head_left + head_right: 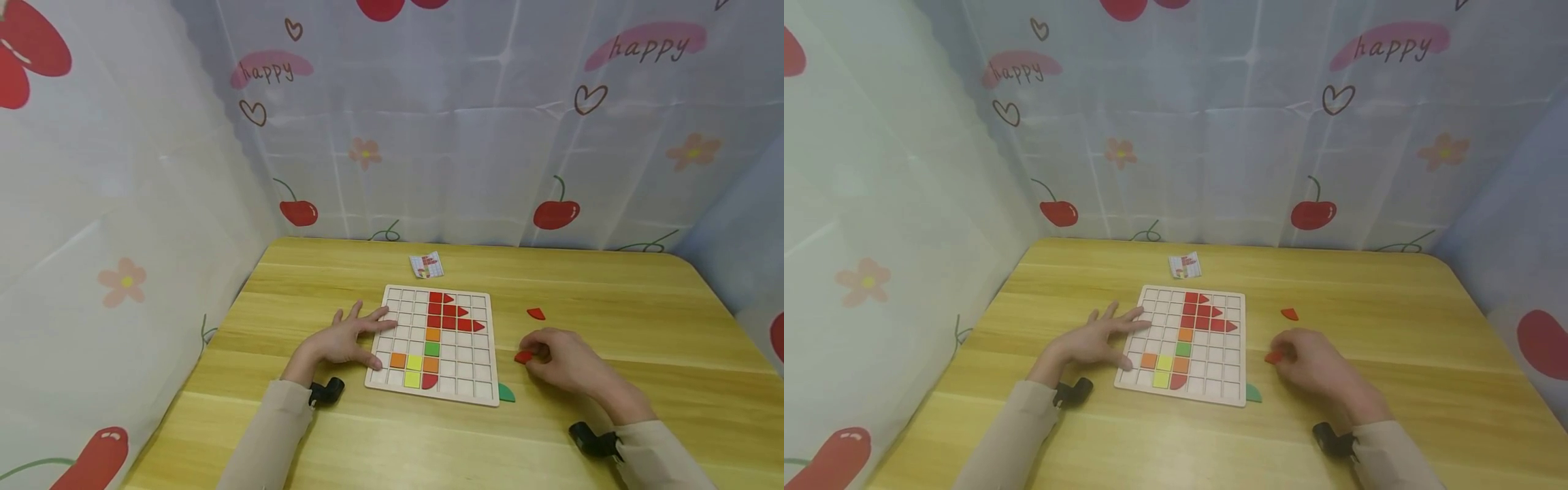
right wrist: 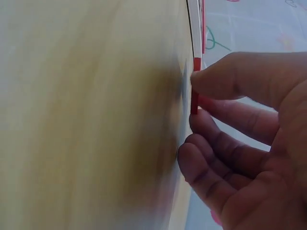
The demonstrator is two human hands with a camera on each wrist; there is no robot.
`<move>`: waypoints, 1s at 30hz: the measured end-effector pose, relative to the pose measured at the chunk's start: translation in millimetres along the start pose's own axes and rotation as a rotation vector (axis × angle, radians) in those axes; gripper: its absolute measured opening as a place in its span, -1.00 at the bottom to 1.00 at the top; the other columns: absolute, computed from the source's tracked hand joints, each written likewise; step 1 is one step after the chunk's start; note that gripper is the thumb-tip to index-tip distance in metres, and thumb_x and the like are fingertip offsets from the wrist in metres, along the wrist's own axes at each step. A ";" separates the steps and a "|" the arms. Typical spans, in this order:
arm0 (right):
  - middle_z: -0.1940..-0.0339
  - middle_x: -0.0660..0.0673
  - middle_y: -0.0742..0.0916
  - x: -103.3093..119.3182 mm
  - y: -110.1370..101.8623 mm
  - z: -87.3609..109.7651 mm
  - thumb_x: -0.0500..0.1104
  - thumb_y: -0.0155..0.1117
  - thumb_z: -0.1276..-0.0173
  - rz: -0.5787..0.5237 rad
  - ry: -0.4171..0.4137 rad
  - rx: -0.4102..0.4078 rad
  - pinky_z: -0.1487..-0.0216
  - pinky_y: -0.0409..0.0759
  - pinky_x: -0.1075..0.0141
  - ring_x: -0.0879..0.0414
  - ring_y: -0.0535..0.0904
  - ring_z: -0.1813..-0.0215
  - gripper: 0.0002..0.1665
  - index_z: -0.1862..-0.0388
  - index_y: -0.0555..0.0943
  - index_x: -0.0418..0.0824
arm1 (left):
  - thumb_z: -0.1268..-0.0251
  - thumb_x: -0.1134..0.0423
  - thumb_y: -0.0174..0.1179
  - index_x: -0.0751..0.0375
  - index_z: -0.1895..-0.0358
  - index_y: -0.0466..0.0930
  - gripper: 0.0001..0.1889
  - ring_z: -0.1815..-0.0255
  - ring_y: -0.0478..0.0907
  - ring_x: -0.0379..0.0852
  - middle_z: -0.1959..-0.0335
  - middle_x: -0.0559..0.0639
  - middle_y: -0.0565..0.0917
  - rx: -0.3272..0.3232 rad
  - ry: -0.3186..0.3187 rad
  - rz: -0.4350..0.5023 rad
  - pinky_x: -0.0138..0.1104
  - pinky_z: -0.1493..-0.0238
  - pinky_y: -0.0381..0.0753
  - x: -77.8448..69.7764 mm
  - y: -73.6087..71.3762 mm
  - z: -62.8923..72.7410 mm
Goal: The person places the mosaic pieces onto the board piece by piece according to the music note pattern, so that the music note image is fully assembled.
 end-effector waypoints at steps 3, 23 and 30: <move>0.19 0.03 0.76 3.0 1.1 -3.5 -0.19 0.52 -0.21 0.004 0.007 0.010 0.13 0.62 0.22 0.18 0.56 0.21 -0.75 0.11 0.76 -0.12 | -0.11 -0.19 0.48 -0.51 -0.53 0.30 -0.14 -0.73 -0.53 0.18 -0.69 -0.40 -0.05 -0.003 0.003 0.001 0.24 -0.59 -0.62 0.0 0.4 -0.2; 0.19 0.04 0.70 59.7 17.3 -49.9 -0.16 0.51 -0.26 -0.052 -0.102 0.064 0.18 0.57 0.29 0.12 0.51 0.19 -0.74 0.06 0.77 -0.10 | -0.11 -0.19 0.48 -0.48 -0.53 0.31 -0.14 -0.73 -0.52 0.20 -0.71 -0.35 -0.03 -0.010 -0.007 -0.003 0.24 -0.59 -0.62 -0.4 -1.0 0.7; 0.19 0.09 0.72 84.8 29.6 -67.1 -0.14 0.49 -0.27 -0.042 -0.178 0.079 0.11 0.58 0.26 0.13 0.52 0.17 -0.76 0.07 0.77 -0.06 | -0.11 -0.18 0.48 -0.44 -0.53 0.33 -0.14 -0.73 -0.52 0.22 -0.71 -0.30 -0.01 -0.010 0.003 -0.002 0.27 -0.58 -0.63 -1.1 -0.4 1.1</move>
Point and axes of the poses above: each hand's wrist, its own z-axis away from the middle knuckle, its own y-axis out of the palm, x = y × z, the point moved 3 cm from there along -z, towards the middle knuckle
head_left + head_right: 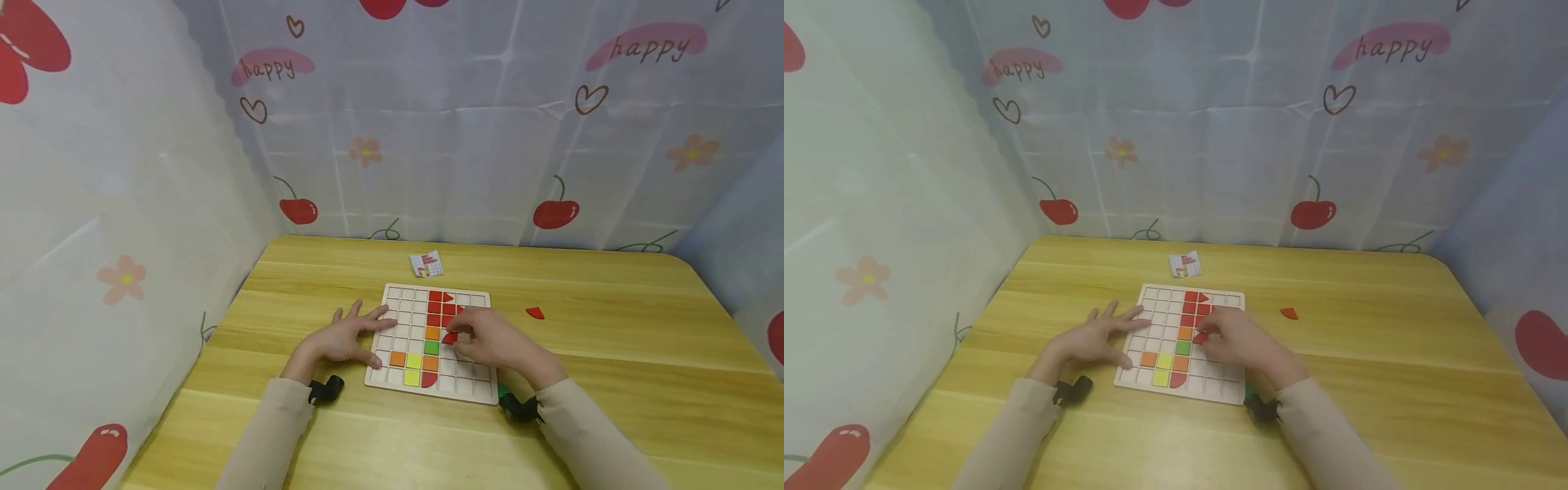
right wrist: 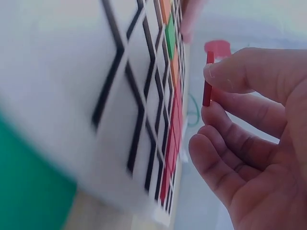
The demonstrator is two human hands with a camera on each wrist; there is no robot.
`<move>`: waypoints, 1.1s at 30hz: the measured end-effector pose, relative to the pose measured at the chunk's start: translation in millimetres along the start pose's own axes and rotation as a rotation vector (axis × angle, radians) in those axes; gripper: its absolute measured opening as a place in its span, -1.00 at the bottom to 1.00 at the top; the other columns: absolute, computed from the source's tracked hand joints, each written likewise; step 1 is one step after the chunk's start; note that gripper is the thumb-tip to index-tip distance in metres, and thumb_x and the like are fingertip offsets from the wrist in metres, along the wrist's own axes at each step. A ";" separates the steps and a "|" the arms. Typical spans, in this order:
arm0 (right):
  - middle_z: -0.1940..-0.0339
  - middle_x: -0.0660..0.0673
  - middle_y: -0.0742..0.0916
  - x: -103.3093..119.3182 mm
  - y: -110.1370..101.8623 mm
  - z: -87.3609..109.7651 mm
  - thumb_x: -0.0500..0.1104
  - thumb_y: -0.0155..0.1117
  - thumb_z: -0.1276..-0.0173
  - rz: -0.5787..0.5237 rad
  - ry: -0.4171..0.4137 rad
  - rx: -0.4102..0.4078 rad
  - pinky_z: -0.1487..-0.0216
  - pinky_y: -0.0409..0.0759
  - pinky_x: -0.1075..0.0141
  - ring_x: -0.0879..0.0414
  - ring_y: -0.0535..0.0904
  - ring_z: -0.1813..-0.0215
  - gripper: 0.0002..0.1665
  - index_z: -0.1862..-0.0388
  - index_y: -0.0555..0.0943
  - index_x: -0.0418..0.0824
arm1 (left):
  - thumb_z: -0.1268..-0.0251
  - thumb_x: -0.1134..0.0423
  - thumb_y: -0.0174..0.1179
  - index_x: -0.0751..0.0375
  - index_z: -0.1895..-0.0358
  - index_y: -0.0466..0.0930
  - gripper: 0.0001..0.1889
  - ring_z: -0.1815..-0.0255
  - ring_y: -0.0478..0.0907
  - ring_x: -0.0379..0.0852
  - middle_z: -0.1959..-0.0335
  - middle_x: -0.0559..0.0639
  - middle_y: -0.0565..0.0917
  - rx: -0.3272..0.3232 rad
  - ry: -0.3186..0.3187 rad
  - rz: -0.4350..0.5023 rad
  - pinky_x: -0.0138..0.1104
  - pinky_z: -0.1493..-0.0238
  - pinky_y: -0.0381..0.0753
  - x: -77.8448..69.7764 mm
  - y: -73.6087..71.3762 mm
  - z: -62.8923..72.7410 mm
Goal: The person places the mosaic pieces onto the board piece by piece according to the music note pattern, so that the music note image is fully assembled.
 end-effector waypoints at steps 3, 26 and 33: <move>0.20 0.08 0.74 7.8 6.4 -8.6 -0.17 0.48 -0.28 -0.004 -0.052 0.015 0.10 0.60 0.26 0.14 0.52 0.17 -0.76 0.07 0.77 -0.08 | -0.11 -0.18 0.48 -0.45 -0.53 0.34 -0.15 -0.72 -0.52 0.23 -0.71 -0.30 0.00 0.000 0.001 -0.003 0.28 -0.57 -0.63 -0.1 0.2 -0.6; 0.07 0.03 0.77 51.3 31.1 -57.1 -0.13 0.42 -0.36 -0.012 -0.129 0.128 -0.08 0.62 0.22 0.14 0.59 0.07 -0.75 0.01 0.77 -0.12 | -0.10 -0.16 0.49 -0.42 -0.53 0.35 -0.15 -0.73 -0.52 0.22 -0.70 -0.34 0.00 0.003 -0.003 0.029 0.25 -0.58 -0.63 -0.4 -2.4 -1.8; 0.07 0.00 0.75 58.2 37.9 -58.9 -0.12 0.42 -0.38 -0.001 -0.121 0.154 -0.07 0.63 0.20 0.15 0.56 0.09 -0.76 0.01 0.77 -0.14 | -0.10 -0.17 0.49 -0.38 -0.53 0.36 -0.15 -0.72 -0.53 0.23 -0.71 -0.29 0.01 0.010 0.002 0.031 0.27 -0.57 -0.64 -1.8 -1.5 0.5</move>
Point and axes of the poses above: each hand's wrist, its own z-axis away from the middle knuckle, its own y-axis out of the palm, x = y × z, the point moved 3 cm from there along -z, towards the middle knuckle
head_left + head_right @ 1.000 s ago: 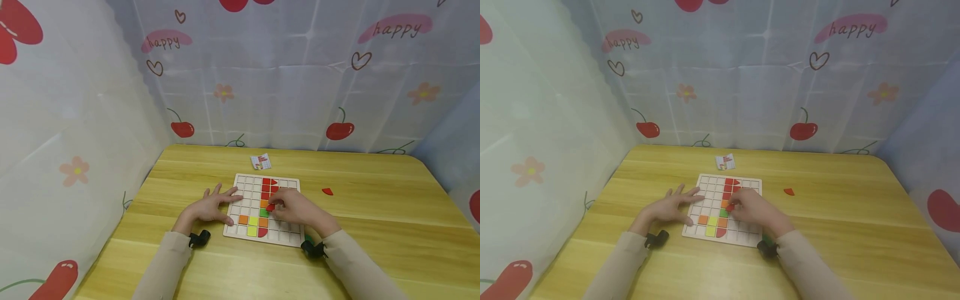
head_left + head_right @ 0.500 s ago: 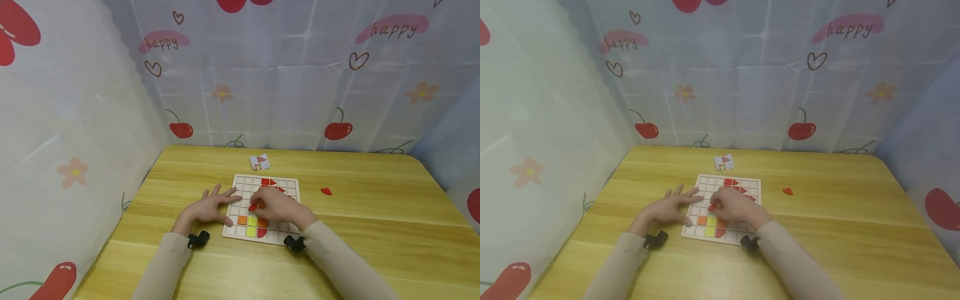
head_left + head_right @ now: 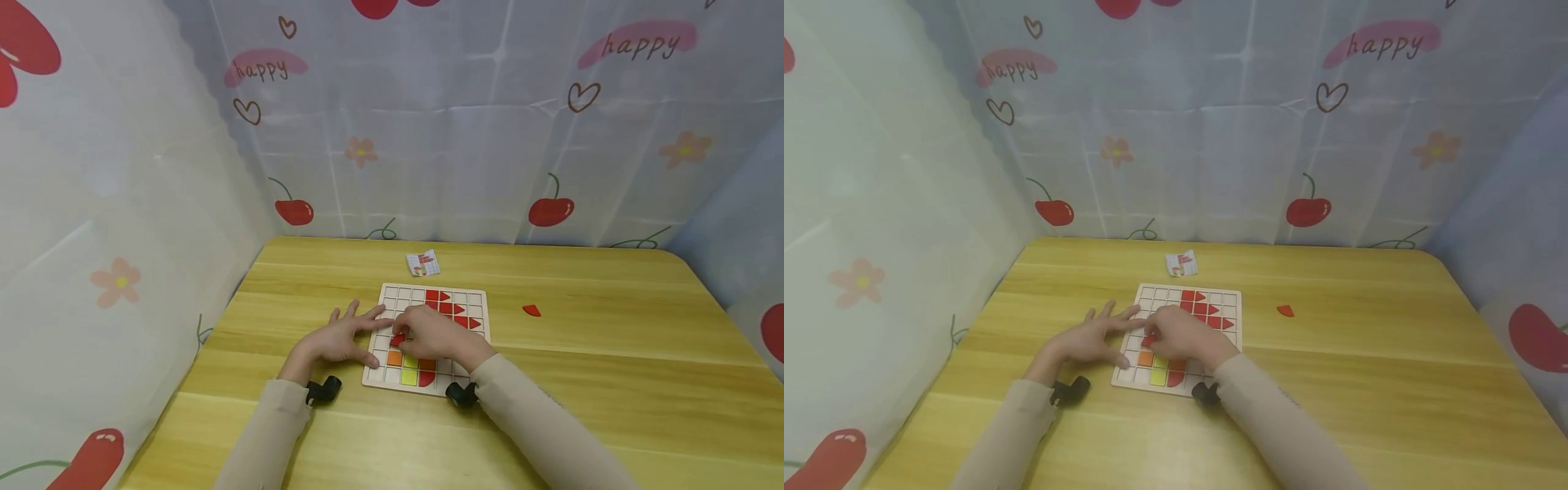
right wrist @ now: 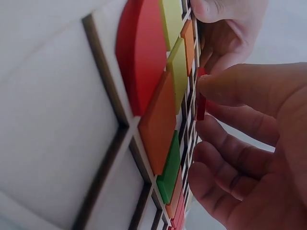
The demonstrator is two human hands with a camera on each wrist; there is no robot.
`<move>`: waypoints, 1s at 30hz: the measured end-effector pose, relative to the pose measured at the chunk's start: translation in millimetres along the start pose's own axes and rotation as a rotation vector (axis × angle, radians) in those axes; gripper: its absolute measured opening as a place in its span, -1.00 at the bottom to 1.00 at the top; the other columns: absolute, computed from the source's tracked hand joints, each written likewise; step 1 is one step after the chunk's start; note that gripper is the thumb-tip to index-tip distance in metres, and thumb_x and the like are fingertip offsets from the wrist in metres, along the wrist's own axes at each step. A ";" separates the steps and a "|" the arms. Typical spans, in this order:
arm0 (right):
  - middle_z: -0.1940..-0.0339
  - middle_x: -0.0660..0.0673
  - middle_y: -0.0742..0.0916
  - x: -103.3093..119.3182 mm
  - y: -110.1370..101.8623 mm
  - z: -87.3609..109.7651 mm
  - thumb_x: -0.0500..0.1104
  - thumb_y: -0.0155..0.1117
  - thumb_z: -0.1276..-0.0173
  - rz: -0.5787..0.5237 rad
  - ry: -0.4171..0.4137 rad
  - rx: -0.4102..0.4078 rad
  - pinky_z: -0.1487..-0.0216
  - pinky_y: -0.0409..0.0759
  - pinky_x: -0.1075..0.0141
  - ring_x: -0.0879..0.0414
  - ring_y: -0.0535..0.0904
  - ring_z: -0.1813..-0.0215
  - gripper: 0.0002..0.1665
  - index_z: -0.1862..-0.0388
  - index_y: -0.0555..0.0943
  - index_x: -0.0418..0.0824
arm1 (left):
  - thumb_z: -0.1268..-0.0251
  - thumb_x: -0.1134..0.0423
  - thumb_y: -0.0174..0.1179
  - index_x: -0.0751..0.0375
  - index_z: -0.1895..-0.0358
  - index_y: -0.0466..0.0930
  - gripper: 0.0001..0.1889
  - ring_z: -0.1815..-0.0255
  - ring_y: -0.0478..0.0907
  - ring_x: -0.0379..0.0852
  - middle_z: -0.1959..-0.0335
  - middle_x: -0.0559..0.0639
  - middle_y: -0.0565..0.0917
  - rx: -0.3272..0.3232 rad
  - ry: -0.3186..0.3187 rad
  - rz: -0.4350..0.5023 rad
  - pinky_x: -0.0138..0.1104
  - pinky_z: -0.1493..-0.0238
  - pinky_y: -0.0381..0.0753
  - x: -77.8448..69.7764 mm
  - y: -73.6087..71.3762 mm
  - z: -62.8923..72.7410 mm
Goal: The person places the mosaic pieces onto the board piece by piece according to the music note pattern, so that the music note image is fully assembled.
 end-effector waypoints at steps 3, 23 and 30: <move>0.10 0.01 0.73 1.1 1.8 -0.5 -0.14 0.41 -0.38 0.007 0.009 0.011 -0.06 0.62 0.20 0.14 0.54 0.11 -0.77 0.02 0.76 -0.13 | -0.10 -0.17 0.49 -0.39 -0.52 0.36 -0.15 -0.73 -0.52 0.23 -0.71 -0.30 0.02 -0.006 0.002 0.002 0.28 -0.57 -0.64 0.4 0.2 0.0; -0.06 -0.02 0.76 -4.0 -5.0 8.8 -0.20 0.29 -0.48 0.021 -0.054 0.048 -0.24 0.59 0.10 0.10 0.59 -0.07 -0.71 -0.12 0.76 -0.12 | -0.12 -0.16 0.48 -0.39 -0.54 0.33 -0.14 -0.72 -0.51 0.26 -0.71 -0.30 0.00 0.001 -0.002 -0.018 0.29 -0.57 -0.63 0.4 1.1 0.9; -0.06 0.02 0.77 -28.6 -19.5 29.0 -0.16 0.29 -0.50 0.032 -0.004 -0.002 -0.29 0.59 0.07 0.10 0.62 -0.12 -0.71 -0.14 0.74 -0.10 | -0.11 -0.18 0.48 -0.44 -0.53 0.34 -0.15 -0.72 -0.50 0.25 -0.71 -0.30 -0.01 -0.002 -0.008 -0.034 0.26 -0.58 -0.63 -0.6 0.8 -0.5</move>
Point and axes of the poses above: each hand's wrist, its own z-axis away from the middle knuckle, its own y-axis out of the palm, x = y × z, the point moved 3 cm from there along -z, towards the middle knuckle
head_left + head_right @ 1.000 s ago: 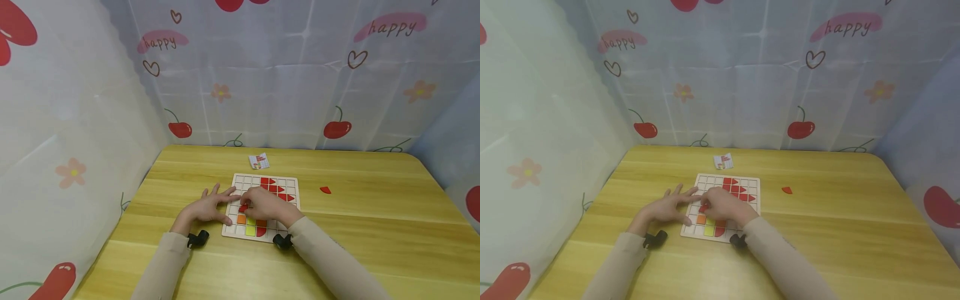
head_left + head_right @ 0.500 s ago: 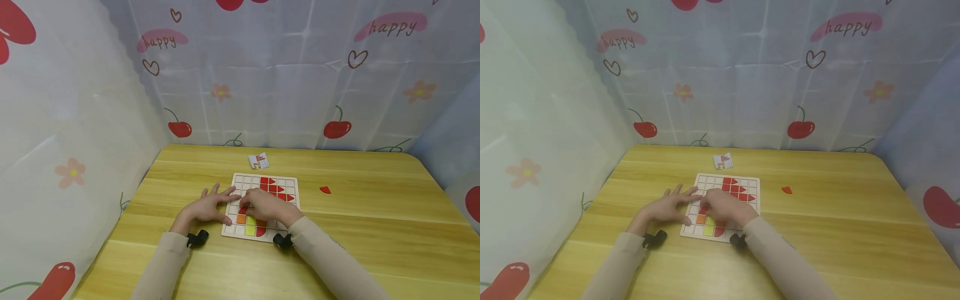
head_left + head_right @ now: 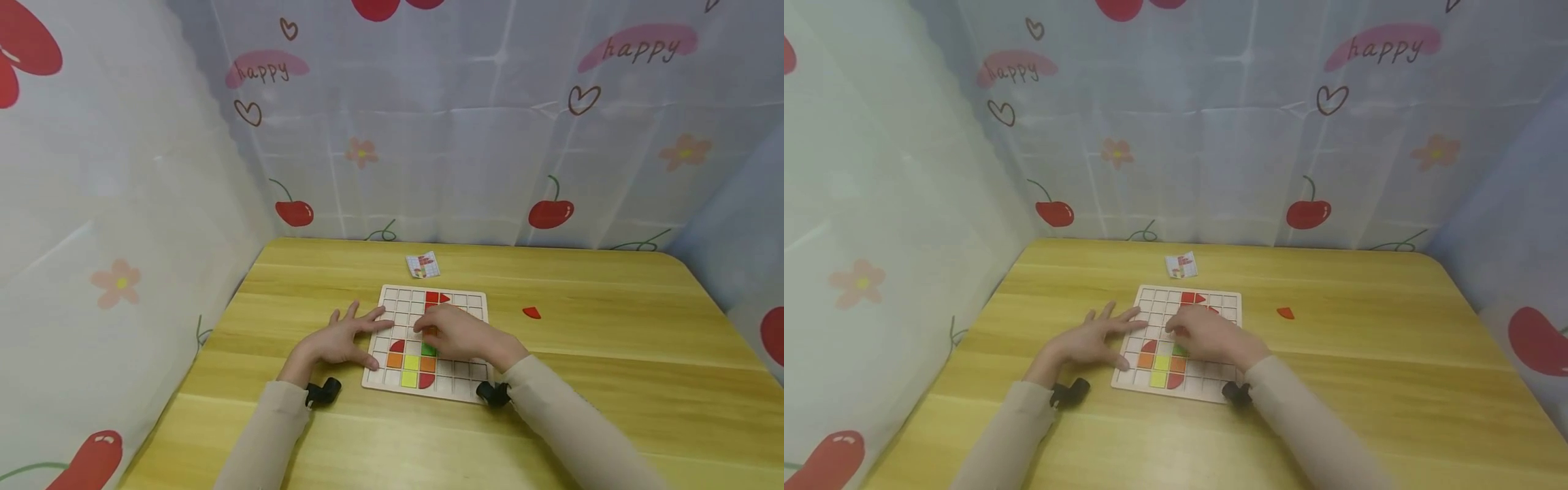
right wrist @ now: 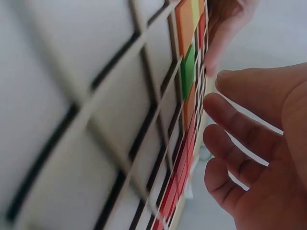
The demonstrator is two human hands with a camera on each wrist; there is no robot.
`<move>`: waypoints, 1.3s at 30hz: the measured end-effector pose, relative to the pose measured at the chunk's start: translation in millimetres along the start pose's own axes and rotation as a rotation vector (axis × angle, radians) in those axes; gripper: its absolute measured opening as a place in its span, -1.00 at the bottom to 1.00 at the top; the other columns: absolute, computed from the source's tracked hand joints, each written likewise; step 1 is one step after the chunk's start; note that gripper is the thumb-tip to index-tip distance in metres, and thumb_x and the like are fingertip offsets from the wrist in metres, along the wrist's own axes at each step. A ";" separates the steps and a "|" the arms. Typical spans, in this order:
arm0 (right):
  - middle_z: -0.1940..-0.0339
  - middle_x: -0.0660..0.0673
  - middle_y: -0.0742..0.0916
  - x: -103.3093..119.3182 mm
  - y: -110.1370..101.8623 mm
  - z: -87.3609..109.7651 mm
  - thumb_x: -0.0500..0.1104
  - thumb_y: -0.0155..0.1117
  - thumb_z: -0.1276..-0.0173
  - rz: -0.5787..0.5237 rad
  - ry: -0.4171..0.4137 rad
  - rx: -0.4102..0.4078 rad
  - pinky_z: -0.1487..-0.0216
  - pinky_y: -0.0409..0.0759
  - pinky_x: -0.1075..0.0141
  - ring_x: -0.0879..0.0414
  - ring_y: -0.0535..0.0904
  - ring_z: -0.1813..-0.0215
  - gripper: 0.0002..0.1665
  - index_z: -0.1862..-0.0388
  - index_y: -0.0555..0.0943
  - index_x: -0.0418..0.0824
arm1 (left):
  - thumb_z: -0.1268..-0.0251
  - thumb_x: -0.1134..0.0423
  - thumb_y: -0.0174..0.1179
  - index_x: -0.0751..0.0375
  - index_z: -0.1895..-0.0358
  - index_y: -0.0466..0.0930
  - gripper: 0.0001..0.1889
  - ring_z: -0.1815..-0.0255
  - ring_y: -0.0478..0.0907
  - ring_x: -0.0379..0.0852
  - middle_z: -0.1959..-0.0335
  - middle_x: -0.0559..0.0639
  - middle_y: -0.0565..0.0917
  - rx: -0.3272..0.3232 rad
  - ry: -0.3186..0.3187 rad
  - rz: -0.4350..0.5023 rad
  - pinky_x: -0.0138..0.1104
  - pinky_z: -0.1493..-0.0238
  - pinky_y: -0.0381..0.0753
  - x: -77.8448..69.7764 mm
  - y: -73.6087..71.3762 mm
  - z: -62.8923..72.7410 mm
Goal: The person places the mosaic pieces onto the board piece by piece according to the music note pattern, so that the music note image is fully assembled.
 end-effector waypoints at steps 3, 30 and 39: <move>-0.01 0.01 0.77 -14.4 -6.2 10.0 -0.19 0.31 -0.48 0.020 0.003 -0.016 -0.25 0.60 0.04 0.09 0.61 -0.07 -0.73 -0.11 0.75 -0.12 | -0.12 -0.17 0.48 -0.43 -0.53 0.33 -0.15 -0.72 -0.52 0.24 -0.71 -0.30 -0.02 0.003 -0.004 0.005 0.26 -0.58 -0.64 -0.2 0.2 0.4; 0.18 -0.27 0.69 -126.4 -56.7 88.4 -0.25 0.42 -0.31 0.118 0.285 -0.244 0.05 0.65 -0.05 -0.08 0.59 0.17 -0.67 0.01 0.68 -0.40 | -0.12 -0.17 0.48 -0.49 -0.54 0.30 -0.14 -0.73 -0.51 0.22 -0.70 -0.37 -0.04 0.002 -0.002 0.007 0.25 -0.58 -0.62 2.5 1.0 -1.0; 0.21 -0.24 0.76 -131.4 -60.5 95.4 -0.28 0.38 -0.33 0.128 0.334 -0.199 0.00 0.64 -0.11 -0.13 0.64 0.14 -0.81 0.11 0.71 -0.36 | -0.11 -0.17 0.48 -0.47 -0.53 0.32 -0.14 -0.73 -0.52 0.22 -0.71 -0.34 -0.03 0.002 -0.007 0.011 0.24 -0.59 -0.63 2.0 0.8 -1.2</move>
Point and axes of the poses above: each hand's wrist, its own z-axis away from the middle knuckle, its own y-axis out of the palm, x = y × z, the point moved 3 cm from there along -z, towards the middle knuckle
